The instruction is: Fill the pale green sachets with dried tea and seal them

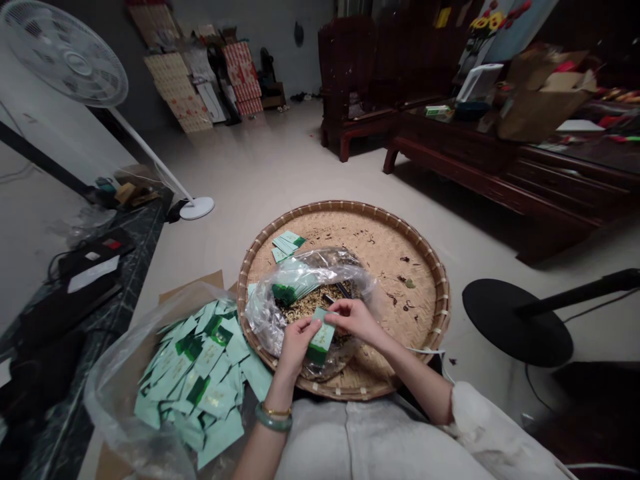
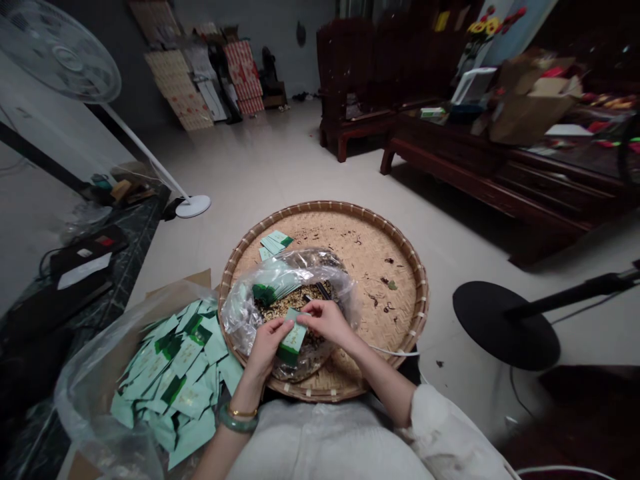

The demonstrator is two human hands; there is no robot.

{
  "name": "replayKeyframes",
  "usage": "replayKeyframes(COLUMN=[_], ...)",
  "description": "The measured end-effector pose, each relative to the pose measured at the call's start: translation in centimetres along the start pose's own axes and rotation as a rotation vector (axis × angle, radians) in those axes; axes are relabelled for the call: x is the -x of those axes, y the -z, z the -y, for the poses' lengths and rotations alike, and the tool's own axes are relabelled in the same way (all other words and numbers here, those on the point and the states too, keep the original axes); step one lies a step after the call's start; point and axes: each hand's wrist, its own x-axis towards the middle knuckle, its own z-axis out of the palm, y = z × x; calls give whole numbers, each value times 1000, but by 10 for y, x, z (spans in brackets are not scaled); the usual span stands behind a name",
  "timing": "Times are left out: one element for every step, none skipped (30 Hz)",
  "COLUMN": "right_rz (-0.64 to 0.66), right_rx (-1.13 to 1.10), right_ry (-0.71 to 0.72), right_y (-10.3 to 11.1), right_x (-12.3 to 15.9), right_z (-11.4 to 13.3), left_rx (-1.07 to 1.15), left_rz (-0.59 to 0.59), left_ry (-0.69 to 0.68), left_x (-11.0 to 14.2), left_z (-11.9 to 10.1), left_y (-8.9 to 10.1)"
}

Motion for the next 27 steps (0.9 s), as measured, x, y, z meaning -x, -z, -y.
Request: replayKeyframes(right_rz=[14, 22, 22, 14, 2, -9, -14, -15, -19, -34, -67, -114, -172, -227, -267, -288, -294, -289, -279, -266, -258, -250, -244, -240, -240, -240, -238], right_rx=[-2, 3, 12, 25, 39, 56, 75, 97, 123, 155, 194, 252, 335, 444, 575, 719, 864, 994, 1100, 1179, 1233, 1267, 1287, 1297, 1299, 1292, 1272], right_ry=[-2, 1, 7, 17, 32, 50, 66, 78, 90, 106, 135, 182, 246, 315, 371, 400, 395, 361, 311, 259, 214, 180, 157, 141, 129, 124, 125], right_y=[0, 0, 0, -1, -1, -1, -2, -2, -2, -1, 0, 2, 5, 8, 11, 14, 16, 16, 16, 15, 13, 11, 8, 6, 4, 4, 4], right_x=[0, 0, -1, -1, -1, -2, -2, -3, -4, -4, -5, -5, -6, -6, -6, -7, -8, -8, -10, -11, -13, -14, -16, -17, -18, -19, -20], right_z=[0, 0, -1, -3, -5, -7, -10, -11, -13, -13, -14, -14, -14, -14, -15, -16, -18, -20, -22, -23, -24, -23, -22, -21, -19, -17, -15], left_rx=[11, 25, 37, 49, 57, 59, 55, 46, 36, 29, 31, 41, 56, 73, 88, 98, 104, 108, 110, 111, 112, 113, 115, 117, 118, 117, 113], left_rz=[-24, -42, -52, -50, -33, -2, 33, 65, 88, 93, 82, 59, 34, 11, -9, -23, -30, -33, -30, -27, -24, -22, -18, -14, -9, -6, -1], left_ry=[-9, -14, -16, -12, 2, 28, 62, 99, 135, 162, 175, 175, 169, 161, 154, 147, 140, 134, 128, 122, 116, 110, 106, 103, 99, 94, 89], left_x=[0, 0, 0, 0, 1, 2, 3, 3, 4, 4, 4, 3, 3, 2, 1, 1, 1, 1, 1, 2, 2, 3, 4, 5, 6, 7, 8], left_z=[0, 0, 1, 2, 3, 4, 5, 7, 8, 9, 10, 11, 11, 11, 10, 9, 8, 7, 6, 6, 5, 5, 5, 4, 4, 4, 4], left_y=[0, -1, -1, -1, -2, -2, -2, -2, -3, -3, -4, -4, -4, -4, -4, -4, -4, -4, -4, -4, -4, -3, -3, -2, -2, -1, 0])
